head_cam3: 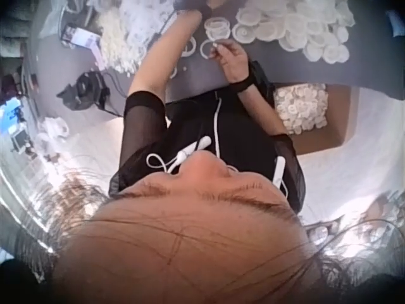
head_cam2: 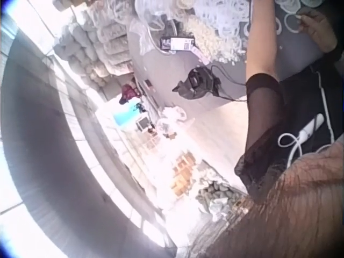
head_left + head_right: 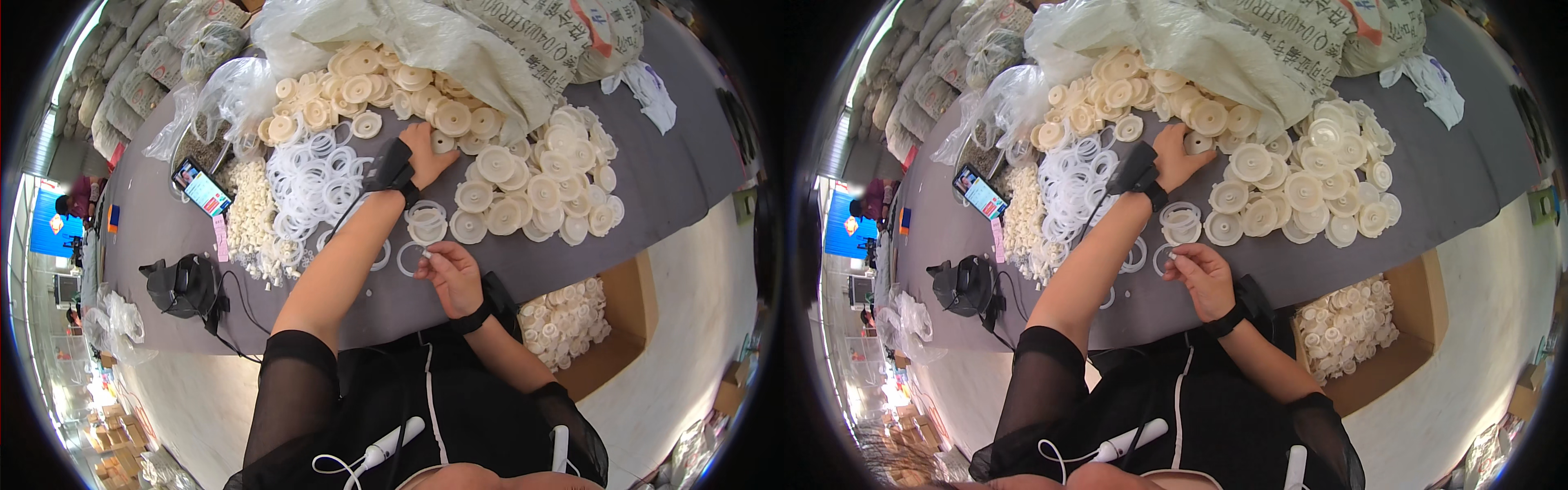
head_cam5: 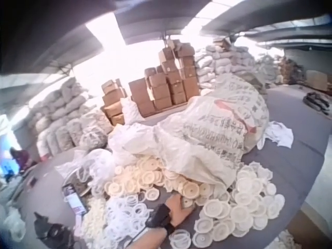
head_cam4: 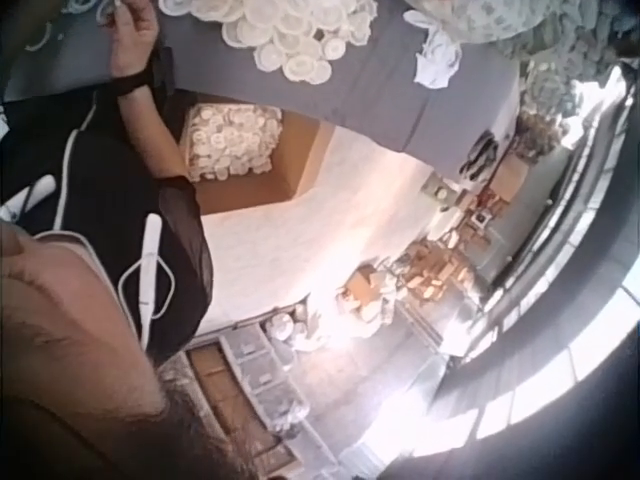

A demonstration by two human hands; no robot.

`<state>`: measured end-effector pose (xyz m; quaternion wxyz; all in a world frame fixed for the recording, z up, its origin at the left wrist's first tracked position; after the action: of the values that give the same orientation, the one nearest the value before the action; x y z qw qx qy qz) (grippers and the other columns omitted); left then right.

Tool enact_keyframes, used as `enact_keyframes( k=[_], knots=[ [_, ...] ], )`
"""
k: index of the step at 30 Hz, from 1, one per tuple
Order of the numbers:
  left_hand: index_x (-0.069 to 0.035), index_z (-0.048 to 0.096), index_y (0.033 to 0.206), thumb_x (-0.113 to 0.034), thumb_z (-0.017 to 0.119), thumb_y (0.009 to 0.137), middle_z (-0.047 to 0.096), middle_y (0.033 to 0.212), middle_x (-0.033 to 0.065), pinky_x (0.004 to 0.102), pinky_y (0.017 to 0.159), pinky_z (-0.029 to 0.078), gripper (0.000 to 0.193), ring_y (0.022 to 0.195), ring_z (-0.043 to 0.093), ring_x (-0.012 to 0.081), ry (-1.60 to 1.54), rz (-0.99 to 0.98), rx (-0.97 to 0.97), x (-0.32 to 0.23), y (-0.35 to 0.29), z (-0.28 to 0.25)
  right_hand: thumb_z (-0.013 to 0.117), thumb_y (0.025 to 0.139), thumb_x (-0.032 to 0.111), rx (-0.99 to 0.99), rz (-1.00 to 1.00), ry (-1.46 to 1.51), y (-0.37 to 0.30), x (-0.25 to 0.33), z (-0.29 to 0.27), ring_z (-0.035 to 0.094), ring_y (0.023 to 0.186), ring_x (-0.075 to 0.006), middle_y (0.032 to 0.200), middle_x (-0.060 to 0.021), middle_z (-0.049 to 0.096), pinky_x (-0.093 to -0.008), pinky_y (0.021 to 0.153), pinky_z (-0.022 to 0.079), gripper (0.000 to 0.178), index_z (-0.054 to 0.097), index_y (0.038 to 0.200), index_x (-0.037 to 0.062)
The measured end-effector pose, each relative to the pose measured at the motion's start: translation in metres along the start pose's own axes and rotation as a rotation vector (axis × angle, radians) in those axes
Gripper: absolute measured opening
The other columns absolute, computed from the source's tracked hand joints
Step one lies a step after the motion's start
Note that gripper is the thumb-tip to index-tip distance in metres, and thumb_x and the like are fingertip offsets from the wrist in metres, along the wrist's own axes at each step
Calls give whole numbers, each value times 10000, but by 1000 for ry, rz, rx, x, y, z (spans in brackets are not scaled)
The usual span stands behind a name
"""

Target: The person assembles small plastic rings and small plastic clips into a white plastic base part by hand.

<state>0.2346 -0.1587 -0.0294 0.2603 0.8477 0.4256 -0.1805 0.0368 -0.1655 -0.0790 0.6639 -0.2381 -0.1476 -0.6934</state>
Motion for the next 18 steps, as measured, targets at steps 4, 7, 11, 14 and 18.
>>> enact_keyframes(
  k=[4,7,11,14,18],
  knots=[
    [24,566,957,-273,709,673,609,892,211,402,755,464,435,845,589,356,48,58,25,-3,-8,-9,546,884,47,19,-1,24,-1,1,3,613,809,-178,902,-97,626,-316,745,510,148,574,1024,8],
    [23,510,1034,-201,680,731,612,935,158,346,740,478,413,864,609,252,-206,-51,69,-15,-39,-38,544,883,43,30,-33,29,-2,6,2,615,804,-182,899,-101,628,-318,748,510,155,573,1031,7],
    [4,522,1075,-134,605,855,609,985,46,258,750,475,273,871,588,124,-972,-314,153,-23,-98,-70,547,870,11,19,-109,3,-3,10,3,627,776,-193,885,-115,637,-318,734,519,158,573,1025,-5],
    [-4,523,1114,-146,565,886,610,984,55,260,771,474,271,878,592,128,-1275,-577,226,-15,-154,-74,562,848,-32,64,-137,-139,-8,12,17,637,781,-191,901,-131,646,-307,730,529,161,574,1008,-22],
    [19,516,1161,-137,525,912,613,1024,71,265,809,471,294,909,600,131,-1407,-608,197,-19,-196,-74,576,832,-61,96,-107,-259,-15,4,35,642,797,-183,929,-142,648,-289,738,531,168,576,999,-41]
  ],
)
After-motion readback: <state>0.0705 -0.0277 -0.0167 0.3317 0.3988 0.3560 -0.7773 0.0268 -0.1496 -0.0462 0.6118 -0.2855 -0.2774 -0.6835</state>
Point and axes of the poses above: each hand's wrist, its own y-axis towards the middle knuckle, its own z-axis out of the palm, x = y × z, the point moved 6 cm from there along y, towards the middle knuckle
